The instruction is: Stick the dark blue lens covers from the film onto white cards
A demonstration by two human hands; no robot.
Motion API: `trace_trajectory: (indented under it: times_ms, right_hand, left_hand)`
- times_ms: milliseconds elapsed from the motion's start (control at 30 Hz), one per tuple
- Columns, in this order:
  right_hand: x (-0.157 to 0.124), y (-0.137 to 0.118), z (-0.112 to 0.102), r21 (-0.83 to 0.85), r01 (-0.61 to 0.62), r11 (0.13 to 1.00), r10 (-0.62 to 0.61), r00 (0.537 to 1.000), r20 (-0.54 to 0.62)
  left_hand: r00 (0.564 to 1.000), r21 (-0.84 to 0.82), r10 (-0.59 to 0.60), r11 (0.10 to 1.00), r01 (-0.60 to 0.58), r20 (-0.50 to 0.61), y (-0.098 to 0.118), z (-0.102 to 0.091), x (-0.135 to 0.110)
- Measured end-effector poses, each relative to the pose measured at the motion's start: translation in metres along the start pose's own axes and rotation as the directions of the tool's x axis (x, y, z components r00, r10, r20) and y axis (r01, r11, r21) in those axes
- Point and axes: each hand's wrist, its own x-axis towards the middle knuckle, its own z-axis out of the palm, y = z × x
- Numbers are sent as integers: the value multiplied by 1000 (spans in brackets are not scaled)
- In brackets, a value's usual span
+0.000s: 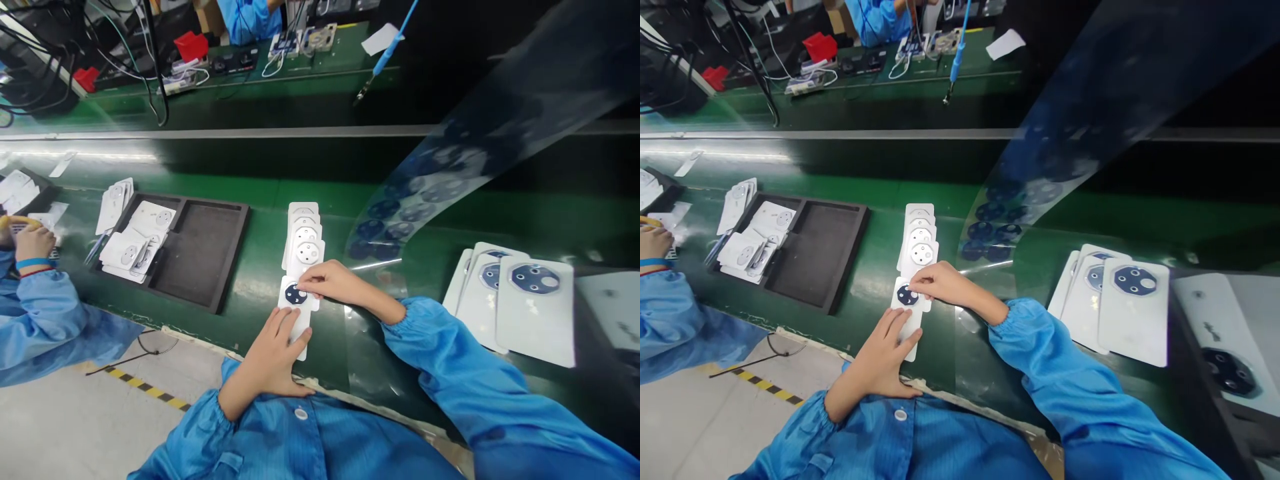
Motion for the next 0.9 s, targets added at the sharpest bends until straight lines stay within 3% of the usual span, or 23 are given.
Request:
trace_trajectory:
  times_ms: [300,900]
  right_hand:
    - [-13,4,15,7,11,1000,-10,988,-154]
    - [-14,3,11,-50,47,998,-53,990,-127]
  left_hand:
    - [999,-12,-24,1000,25,23,1,-5,4]
    - [998,9,-23,1000,23,61,0,-5,5]
